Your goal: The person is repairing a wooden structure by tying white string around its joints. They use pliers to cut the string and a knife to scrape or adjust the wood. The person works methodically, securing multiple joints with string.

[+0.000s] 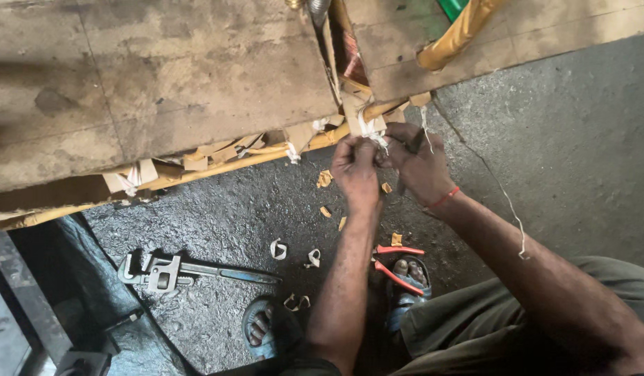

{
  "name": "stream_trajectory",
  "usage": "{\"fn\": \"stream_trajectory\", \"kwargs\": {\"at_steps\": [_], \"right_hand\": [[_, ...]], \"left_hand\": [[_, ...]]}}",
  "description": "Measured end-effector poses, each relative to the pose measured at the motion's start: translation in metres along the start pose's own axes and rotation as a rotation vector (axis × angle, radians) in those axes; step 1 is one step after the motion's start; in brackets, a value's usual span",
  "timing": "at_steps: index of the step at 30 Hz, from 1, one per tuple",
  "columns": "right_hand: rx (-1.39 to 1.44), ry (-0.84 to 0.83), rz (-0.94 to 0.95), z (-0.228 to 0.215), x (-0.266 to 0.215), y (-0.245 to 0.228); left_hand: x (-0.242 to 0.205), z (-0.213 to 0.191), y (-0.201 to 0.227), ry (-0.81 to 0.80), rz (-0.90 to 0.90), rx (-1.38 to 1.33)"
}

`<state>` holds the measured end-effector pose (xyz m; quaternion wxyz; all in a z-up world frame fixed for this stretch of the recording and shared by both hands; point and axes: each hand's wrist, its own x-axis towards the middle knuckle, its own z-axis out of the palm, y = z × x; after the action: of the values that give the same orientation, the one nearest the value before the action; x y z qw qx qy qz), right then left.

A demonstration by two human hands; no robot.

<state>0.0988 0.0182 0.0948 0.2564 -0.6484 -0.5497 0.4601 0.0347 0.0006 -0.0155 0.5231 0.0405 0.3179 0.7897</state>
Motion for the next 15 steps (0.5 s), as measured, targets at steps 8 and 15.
{"fn": "stream_trajectory", "kwargs": {"at_steps": [8,15], "right_hand": [[0.214,-0.099,0.072,0.001,0.002,0.006],[0.342,-0.105,0.126,-0.006,-0.008,0.012]], "left_hand": [[-0.001,-0.020,0.009,-0.153,-0.014,0.175],[-0.025,-0.002,0.010,-0.116,0.079,0.071]]}}
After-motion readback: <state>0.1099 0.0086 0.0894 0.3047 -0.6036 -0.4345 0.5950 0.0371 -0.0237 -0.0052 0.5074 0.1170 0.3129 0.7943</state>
